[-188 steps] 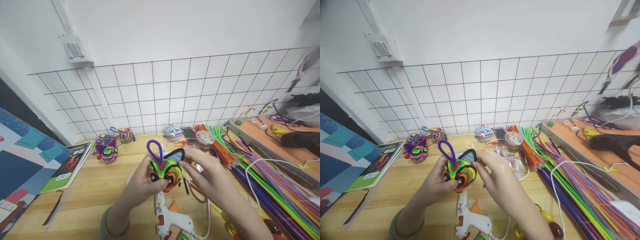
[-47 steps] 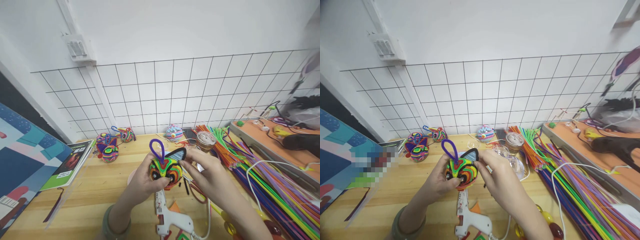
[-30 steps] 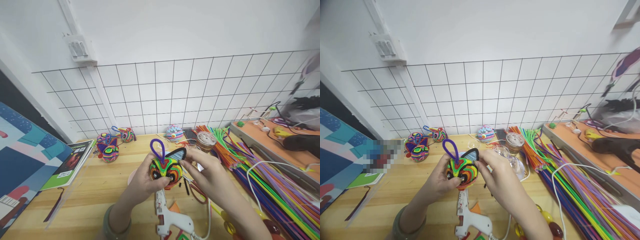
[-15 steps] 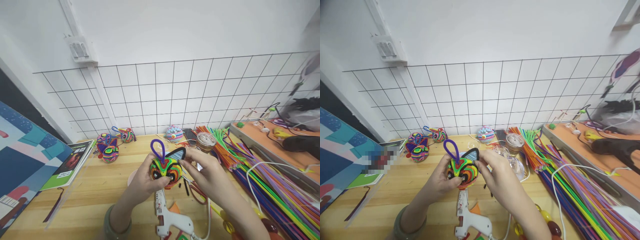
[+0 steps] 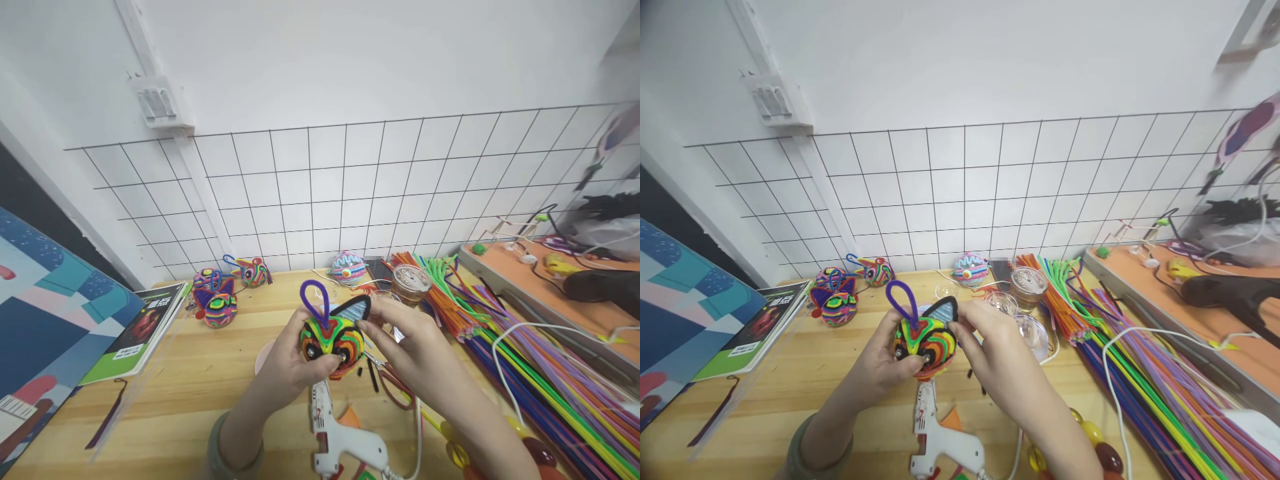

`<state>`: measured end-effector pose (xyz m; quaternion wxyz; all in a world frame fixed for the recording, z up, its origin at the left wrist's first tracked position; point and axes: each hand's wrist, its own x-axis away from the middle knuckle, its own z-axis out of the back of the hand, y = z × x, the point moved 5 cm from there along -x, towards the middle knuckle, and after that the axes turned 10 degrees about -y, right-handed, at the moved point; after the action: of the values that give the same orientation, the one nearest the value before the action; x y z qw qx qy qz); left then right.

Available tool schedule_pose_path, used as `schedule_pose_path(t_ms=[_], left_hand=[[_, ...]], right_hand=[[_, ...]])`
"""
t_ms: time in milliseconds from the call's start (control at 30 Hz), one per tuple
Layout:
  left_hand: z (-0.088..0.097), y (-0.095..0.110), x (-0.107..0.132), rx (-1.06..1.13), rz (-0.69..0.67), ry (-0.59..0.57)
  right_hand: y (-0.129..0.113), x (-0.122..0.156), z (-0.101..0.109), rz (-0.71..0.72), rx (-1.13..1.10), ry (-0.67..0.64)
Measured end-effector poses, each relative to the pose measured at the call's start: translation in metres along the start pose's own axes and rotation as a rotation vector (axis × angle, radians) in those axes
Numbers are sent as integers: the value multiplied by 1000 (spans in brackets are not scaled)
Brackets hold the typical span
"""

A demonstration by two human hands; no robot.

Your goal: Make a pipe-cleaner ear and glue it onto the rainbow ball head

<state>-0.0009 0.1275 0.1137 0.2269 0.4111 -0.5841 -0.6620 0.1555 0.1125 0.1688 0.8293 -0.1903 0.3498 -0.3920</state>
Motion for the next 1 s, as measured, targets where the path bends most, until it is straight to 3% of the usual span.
schedule_pose_path(t_ms=[267,400,533,667,833,1000], left_hand=[[-1,2,0,-26,-9,1],[0,4,2,-76,-74,3],[4,16,8,-446,-297,92],[-3,32,18,-834,-508,110],[-9,42,29,-995,-579,128],[-5,37,29,-959,-517,142]], right_hand=[[2,1,0,-8,18,0],[-2,2,3,64,23,23],[-11,6,8,227,6,23],[-18,12,15,356,-3,54],[-26,15,20,399,-25,54],[-27,15,20,407,-36,47]])
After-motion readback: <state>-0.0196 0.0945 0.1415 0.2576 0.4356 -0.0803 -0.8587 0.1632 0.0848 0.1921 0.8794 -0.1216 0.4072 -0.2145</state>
